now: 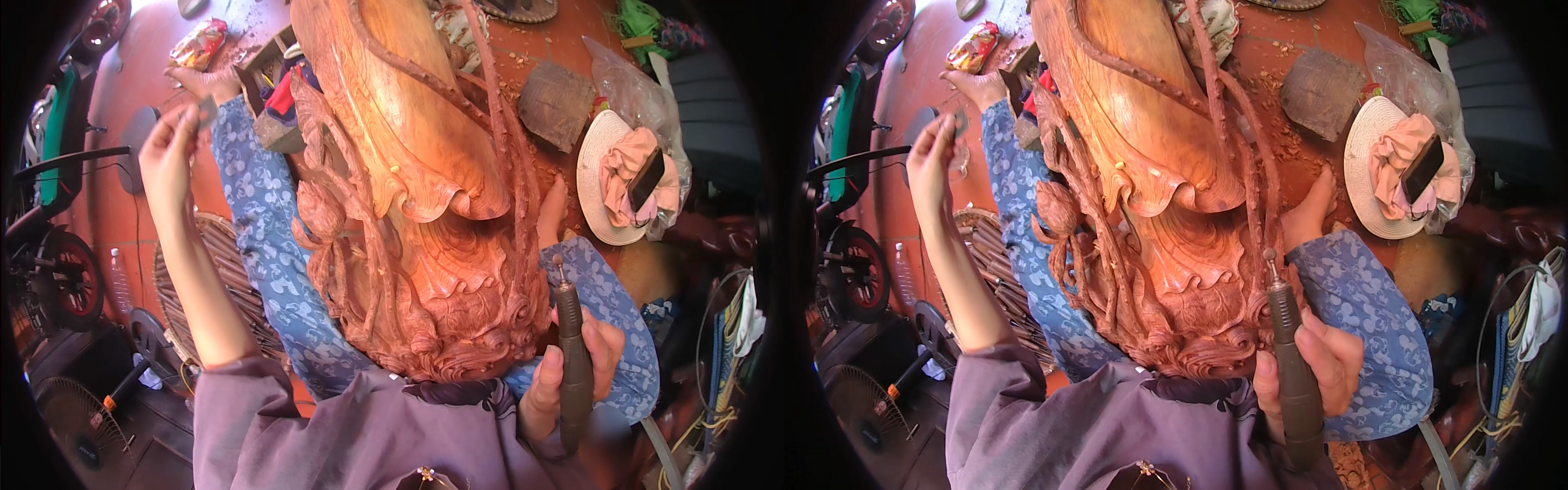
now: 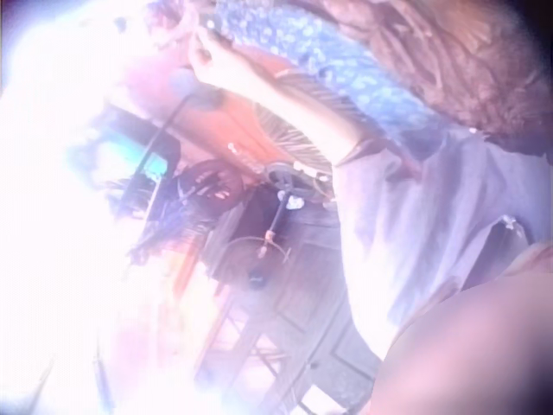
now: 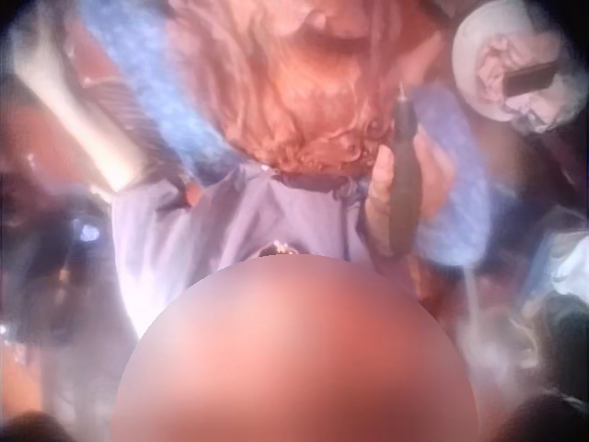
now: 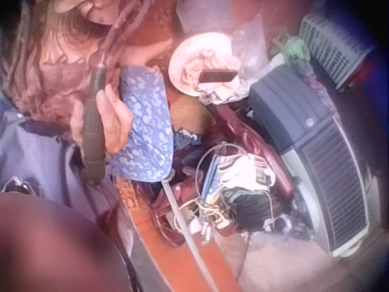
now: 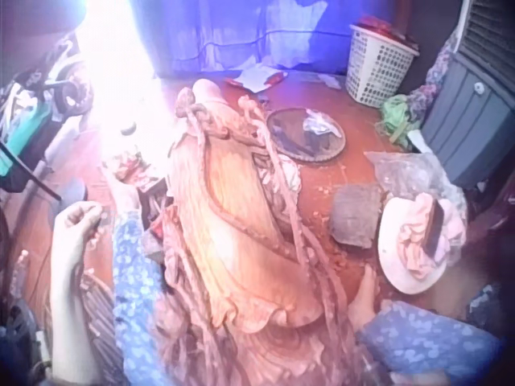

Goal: The person uses a rotary carving tool to shape and detail a large wooden sculpture. They hold the tool with both hands and carefully carve intricate patterns into the wood, occasionally pausing to wipe away debris.

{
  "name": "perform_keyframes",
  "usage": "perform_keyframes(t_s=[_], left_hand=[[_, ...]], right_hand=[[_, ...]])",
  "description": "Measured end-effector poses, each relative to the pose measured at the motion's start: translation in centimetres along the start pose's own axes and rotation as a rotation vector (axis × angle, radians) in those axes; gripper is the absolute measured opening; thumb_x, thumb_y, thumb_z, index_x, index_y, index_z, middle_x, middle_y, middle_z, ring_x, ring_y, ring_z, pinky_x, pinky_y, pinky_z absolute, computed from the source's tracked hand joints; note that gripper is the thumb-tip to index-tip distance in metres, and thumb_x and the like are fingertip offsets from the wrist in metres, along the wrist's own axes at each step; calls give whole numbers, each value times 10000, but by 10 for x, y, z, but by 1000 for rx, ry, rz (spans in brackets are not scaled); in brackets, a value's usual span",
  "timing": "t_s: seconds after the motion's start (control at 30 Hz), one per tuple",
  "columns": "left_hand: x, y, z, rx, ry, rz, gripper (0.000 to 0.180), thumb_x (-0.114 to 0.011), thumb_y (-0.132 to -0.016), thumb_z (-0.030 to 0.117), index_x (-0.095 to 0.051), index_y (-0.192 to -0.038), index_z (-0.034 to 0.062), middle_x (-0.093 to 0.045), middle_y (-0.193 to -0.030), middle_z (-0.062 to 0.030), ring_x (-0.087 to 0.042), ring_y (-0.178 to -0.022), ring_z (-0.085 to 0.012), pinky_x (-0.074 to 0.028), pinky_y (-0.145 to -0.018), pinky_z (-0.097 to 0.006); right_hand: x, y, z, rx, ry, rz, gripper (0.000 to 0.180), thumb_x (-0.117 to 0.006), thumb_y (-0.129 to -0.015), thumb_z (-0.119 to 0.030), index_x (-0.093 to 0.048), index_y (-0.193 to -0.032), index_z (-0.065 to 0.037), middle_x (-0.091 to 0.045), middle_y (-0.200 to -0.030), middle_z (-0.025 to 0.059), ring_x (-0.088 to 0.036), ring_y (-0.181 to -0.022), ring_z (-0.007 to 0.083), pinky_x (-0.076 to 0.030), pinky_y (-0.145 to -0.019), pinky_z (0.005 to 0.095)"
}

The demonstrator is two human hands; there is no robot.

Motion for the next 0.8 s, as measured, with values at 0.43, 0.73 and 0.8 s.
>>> perform_keyframes(t_s=[0.43, 0.73, 0.8], left_hand=[[-86, 103, 84, -624, -339, -40, 429, -694, -889, 168, -604, -1273, -1, -606, -1282, -165, -589, -1156, -191, -460, -970, -318], [-133, 186, 109, -575, -539, -199, 557, -915, -565, 235, -590, -974, 42, -531, -1209, -161, -501, -1150, -336, -433, -948, -429], [-147, 183, 106, -603, -552, -223, 657, -909, -533, 332, -542, -996, 45, -508, -1232, -166, -485, -1146, -350, -401, -979, -453]], right_hand=[[-10, 13, 11, -79, 26, -46, 405, -766, -791, -213, -614, -1106, -9, -591, -1009, 185, -610, -880, 273, -539, -768, 353], [-4, 14, 6, 6, 81, -163, 407, -636, -845, -162, -536, -1163, 72, -522, -1062, 201, -643, -871, 321, -566, -791, 403], [-2, 14, 6, 6, 56, -149, 405, -631, -845, -155, -535, -1163, 77, -521, -1062, 202, -644, -874, 325, -569, -794, 405]])
Point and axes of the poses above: each hand's wrist, its own y-axis away from the middle knuckle, its own x-axis out of the back of the hand, z = x × y, the point moved 7 cm from there along -y, towards the middle knuckle
